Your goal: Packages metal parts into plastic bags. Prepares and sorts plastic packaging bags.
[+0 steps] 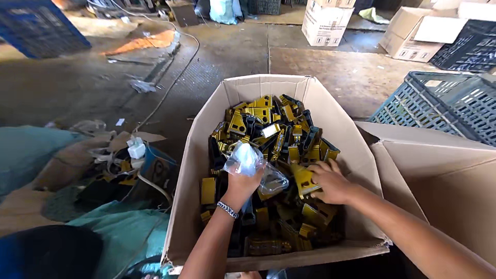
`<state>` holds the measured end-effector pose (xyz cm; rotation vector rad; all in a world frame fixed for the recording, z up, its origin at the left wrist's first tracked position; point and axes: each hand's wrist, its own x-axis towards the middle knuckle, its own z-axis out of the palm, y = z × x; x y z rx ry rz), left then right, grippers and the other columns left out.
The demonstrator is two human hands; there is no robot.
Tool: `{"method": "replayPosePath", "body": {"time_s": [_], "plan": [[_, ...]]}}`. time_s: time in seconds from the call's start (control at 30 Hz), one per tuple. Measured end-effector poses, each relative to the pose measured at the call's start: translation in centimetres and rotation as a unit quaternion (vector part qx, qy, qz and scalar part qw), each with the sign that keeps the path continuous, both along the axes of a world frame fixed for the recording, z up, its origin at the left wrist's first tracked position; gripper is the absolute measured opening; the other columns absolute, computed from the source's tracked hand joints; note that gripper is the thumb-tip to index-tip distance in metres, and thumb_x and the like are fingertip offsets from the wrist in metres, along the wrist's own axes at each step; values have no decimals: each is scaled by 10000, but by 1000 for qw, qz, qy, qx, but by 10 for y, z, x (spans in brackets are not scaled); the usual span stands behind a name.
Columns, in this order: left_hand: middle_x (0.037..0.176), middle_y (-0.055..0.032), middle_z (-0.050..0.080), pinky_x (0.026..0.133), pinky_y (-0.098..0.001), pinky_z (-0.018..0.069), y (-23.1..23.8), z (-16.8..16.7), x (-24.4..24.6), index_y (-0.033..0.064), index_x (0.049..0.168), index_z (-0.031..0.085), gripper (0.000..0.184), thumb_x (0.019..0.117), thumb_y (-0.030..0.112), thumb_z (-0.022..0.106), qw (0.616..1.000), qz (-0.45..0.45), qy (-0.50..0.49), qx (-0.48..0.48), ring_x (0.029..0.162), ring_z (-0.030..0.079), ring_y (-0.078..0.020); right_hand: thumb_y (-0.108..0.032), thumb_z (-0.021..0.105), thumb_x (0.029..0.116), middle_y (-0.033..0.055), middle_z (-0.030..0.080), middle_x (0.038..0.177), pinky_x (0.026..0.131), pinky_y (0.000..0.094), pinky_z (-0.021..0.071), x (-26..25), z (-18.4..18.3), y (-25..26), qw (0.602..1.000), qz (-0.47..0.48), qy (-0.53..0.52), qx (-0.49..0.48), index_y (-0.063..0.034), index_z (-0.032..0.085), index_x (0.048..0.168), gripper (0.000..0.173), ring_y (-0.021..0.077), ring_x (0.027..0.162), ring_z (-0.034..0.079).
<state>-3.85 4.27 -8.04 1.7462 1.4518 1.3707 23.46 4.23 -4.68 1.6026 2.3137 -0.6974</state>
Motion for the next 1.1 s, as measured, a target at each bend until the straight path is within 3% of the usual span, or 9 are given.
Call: {"method": "replayPosePath", "body": {"time_s": [0.07,0.13,0.23,0.3,0.4,0.57,0.67,0.87,1.1], "plan": [[1068,-209,712,951,-308,550,1,-1,2,-135,1154,641,441,796,83,779,998,-4,5,58,1017,693,-160,-287,700,958,226,420,1553,1197,536,284,14,5,-7,949,-220,225,27,96,644,1193,452,357,1468,353],[1042,-205,710,935,-287,553,0,-6,4,-151,1138,627,436,794,77,767,995,1,-7,100,998,691,-141,-332,524,1049,130,538,1456,1085,444,448,13,21,-15,795,-386,469,-3,31,538,1386,496,230,1333,515],[1041,-209,709,941,-259,545,-1,-6,6,-171,1133,618,461,789,89,781,994,10,-20,108,993,690,-122,-545,525,972,60,685,1172,940,387,573,7,43,-16,640,-351,681,-62,-70,489,1343,604,165,1083,677],[1039,-200,710,948,-220,533,0,-7,7,-183,1129,611,492,777,105,796,992,16,-30,117,997,685,-90,-192,672,913,101,690,1029,789,402,633,-10,56,-18,643,-319,695,-48,-52,466,1241,412,221,888,723],[1013,-166,723,927,-215,548,-2,-6,7,-183,1117,615,505,765,112,823,992,18,-64,105,967,693,-66,-16,713,856,151,649,1171,632,433,655,-39,60,-28,732,-263,605,-170,-89,341,1432,690,296,814,731],[938,-47,696,810,-254,586,-15,34,23,-62,1168,575,318,894,10,719,947,-21,-279,-156,844,682,-81,-153,695,940,244,610,1292,976,439,529,-77,23,-8,900,-215,366,96,67,488,1386,538,302,1137,643],[880,-21,695,734,-221,549,-16,39,20,-32,1100,621,160,941,-36,632,931,-17,-311,-189,770,648,-67,-100,635,958,289,481,1445,1011,573,490,-100,22,-7,982,-80,168,14,2,411,1495,590,437,1237,582],[1085,-178,723,972,-322,555,-1,0,10,-129,1172,630,631,746,255,894,999,-9,-49,-4,1026,701,-159,-148,762,895,257,533,1402,1093,464,446,-102,9,16,926,-215,299,-86,17,314,1511,780,331,1302,549],[1018,-222,721,927,-305,570,-15,10,23,-194,1109,621,429,837,101,770,990,60,-44,120,969,715,-176,-84,797,857,180,535,1416,975,377,521,-86,13,1,776,-331,529,-88,-37,481,1462,684,234,1234,571]]}}
